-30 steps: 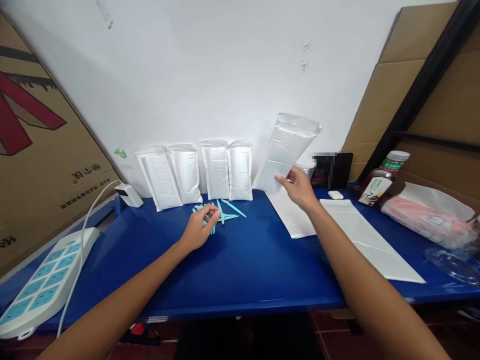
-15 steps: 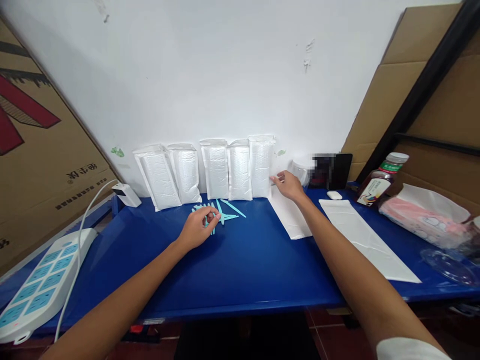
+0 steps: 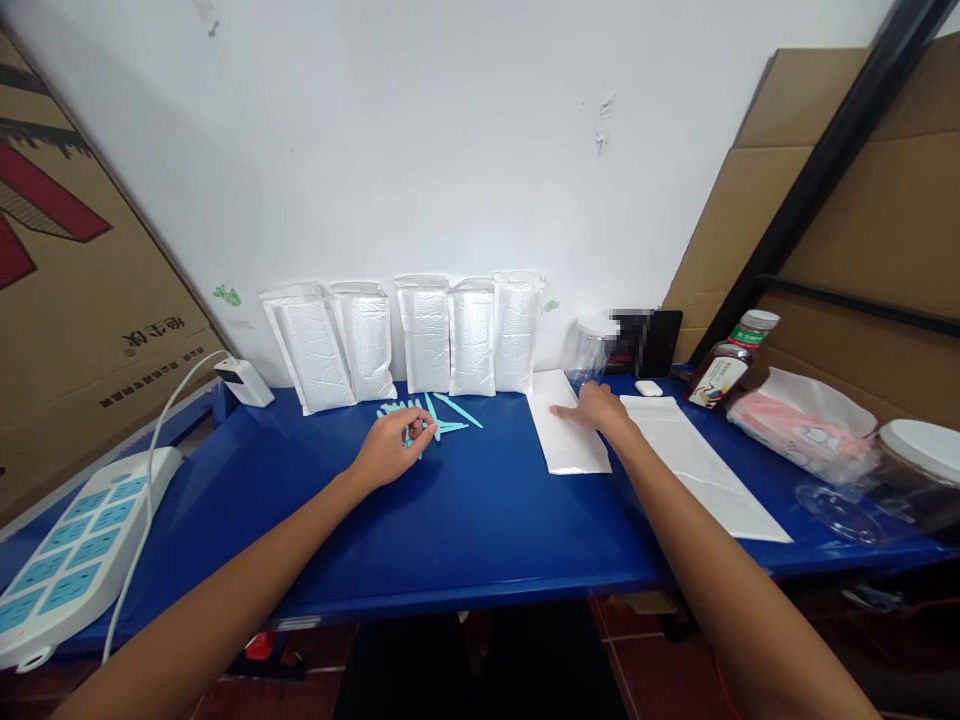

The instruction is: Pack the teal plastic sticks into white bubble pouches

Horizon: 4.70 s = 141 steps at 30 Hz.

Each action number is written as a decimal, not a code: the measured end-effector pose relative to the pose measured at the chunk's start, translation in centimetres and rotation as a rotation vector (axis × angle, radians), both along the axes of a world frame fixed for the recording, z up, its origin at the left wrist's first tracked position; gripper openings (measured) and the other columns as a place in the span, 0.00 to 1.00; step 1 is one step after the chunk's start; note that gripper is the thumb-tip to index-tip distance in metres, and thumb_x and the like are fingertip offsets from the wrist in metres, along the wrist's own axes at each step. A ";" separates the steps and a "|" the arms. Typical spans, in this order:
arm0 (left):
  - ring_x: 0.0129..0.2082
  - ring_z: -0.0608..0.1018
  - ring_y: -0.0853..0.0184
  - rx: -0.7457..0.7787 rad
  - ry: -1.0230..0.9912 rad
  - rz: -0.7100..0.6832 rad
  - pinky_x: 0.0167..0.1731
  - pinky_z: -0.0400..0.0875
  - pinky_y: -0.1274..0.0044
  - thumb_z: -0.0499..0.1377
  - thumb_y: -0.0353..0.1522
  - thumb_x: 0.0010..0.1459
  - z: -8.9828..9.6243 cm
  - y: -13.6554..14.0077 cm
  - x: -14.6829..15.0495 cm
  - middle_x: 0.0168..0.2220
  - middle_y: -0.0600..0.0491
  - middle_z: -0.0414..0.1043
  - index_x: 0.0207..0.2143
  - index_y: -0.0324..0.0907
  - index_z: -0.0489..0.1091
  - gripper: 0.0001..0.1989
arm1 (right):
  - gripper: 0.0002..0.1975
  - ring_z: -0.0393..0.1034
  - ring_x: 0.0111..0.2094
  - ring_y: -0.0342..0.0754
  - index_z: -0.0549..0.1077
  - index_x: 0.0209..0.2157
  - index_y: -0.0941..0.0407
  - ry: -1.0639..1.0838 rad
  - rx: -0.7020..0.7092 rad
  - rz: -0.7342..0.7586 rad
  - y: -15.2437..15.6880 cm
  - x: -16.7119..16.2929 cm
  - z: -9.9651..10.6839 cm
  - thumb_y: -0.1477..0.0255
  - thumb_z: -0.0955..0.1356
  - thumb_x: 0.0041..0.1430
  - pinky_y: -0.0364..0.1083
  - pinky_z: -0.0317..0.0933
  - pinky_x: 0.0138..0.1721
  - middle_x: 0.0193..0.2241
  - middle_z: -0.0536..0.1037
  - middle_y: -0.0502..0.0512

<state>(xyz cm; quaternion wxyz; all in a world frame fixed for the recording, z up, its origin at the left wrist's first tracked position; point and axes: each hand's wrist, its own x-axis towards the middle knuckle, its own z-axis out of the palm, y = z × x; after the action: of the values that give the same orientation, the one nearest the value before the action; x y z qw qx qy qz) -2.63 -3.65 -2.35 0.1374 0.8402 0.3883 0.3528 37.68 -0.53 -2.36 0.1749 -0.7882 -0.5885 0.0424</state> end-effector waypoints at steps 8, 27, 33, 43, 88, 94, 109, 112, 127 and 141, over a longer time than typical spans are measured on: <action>0.30 0.72 0.67 -0.015 -0.004 -0.010 0.37 0.65 0.73 0.57 0.38 0.68 0.3 -0.3 0.1 0.27 0.55 0.69 0.38 0.43 0.74 0.10 | 0.21 0.78 0.46 0.64 0.79 0.46 0.62 -0.028 -0.044 -0.039 -1.2 -1.8 5.3 0.59 0.73 0.60 0.53 0.69 0.42 0.46 0.82 0.72; 0.34 0.80 0.57 -1.117 -0.725 -0.643 0.38 0.75 0.64 0.59 0.55 0.55 3.1 -3.8 1.0 0.38 0.44 0.78 0.62 0.40 0.69 0.39 | 0.32 0.74 0.32 0.47 0.61 0.70 0.48 0.509 0.206 0.863 -15.2 -19.4 8.0 0.60 0.70 0.69 0.49 0.71 0.35 0.42 0.79 0.54; 0.39 0.81 0.52 -1.272 -0.785 -0.768 0.37 0.75 0.63 0.56 0.61 0.53 3.8 -2.9 0.7 0.45 0.39 0.79 0.59 0.40 0.71 0.43 | 0.21 0.72 0.32 0.49 0.71 0.62 0.50 0.318 0.463 0.706 -14.7 -18.3 8.6 0.64 0.69 0.70 0.52 0.70 0.37 0.40 0.78 0.55; 0.36 0.83 0.54 -1.016 -1.167 -0.279 0.38 0.77 0.66 0.53 0.64 0.53 3.9 -2.2 0.5 0.40 0.39 0.82 0.49 0.33 0.77 0.45 | 0.19 0.73 0.26 0.47 0.75 0.38 0.54 0.662 -0.083 0.504 -17.6 -20.2 4.8 0.51 0.72 0.63 0.46 0.65 0.25 0.30 0.81 0.54; 0.52 0.75 0.47 0.257 0.332 0.098 0.53 0.71 0.57 0.70 0.40 0.48 4.2 0.8 -3.4 0.53 0.43 0.72 0.64 0.44 0.59 0.42 | 0.21 0.79 0.35 0.51 0.78 0.46 0.57 1.046 0.020 0.746 -5.0 -16.2 4.4 0.56 0.76 0.60 0.45 0.71 0.25 0.40 0.83 0.60; 0.58 0.73 0.44 0.293 0.325 0.051 0.57 0.68 0.55 0.71 0.39 0.47 3.8 0.7 -3.1 0.60 0.41 0.69 0.71 0.46 0.49 0.53 | 0.22 0.73 0.24 0.46 0.71 0.47 0.53 1.004 0.272 0.621 -5.7 -19.1 4.1 0.54 0.74 0.59 0.42 0.62 0.17 0.30 0.79 0.51; 0.57 0.74 0.47 0.394 0.212 0.318 0.59 0.68 0.59 0.67 0.40 0.54 5.4 3.4 -7.2 0.60 0.43 0.71 0.69 0.45 0.57 0.43 | 0.23 0.74 0.46 0.59 0.76 0.47 0.59 0.087 0.154 0.595 -2.4 -21.7 2.5 0.52 0.67 0.68 0.52 0.65 0.45 0.44 0.80 0.65; 0.58 0.74 0.47 0.410 0.174 0.368 0.59 0.68 0.59 0.66 0.40 0.55 5.2 3.6 -7.5 0.60 0.42 0.70 0.69 0.44 0.57 0.42 | 0.24 0.73 0.50 0.64 0.73 0.53 0.63 -0.080 0.045 0.597 -0.6 -24.0 3.5 0.56 0.65 0.71 0.54 0.65 0.45 0.49 0.78 0.73; 0.60 0.73 0.45 0.395 0.135 0.414 0.60 0.67 0.58 0.66 0.39 0.55 5.0 3.7 -7.7 0.62 0.42 0.69 0.68 0.44 0.56 0.41 | 0.24 0.72 0.52 0.61 0.74 0.52 0.60 -0.150 -0.128 0.928 1.4 -23.8 2.8 0.58 0.75 0.63 0.50 0.64 0.48 0.50 0.78 0.68; 0.57 0.74 0.47 0.372 0.150 0.413 0.58 0.69 0.58 0.66 0.39 0.56 4.9 3.6 -7.4 0.59 0.43 0.71 0.67 0.44 0.59 0.38 | 0.09 0.79 0.41 0.63 0.75 0.44 0.60 -0.162 -0.269 0.870 -0.6 -24.0 3.2 0.71 0.69 0.64 0.50 0.64 0.37 0.38 0.83 0.68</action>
<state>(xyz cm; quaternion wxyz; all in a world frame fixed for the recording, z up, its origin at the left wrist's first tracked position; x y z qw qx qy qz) -10.03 -0.08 2.59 -0.1229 0.7777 0.4890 0.3754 13.64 -1.12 0.80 -0.0094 -0.4844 -0.8657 0.1261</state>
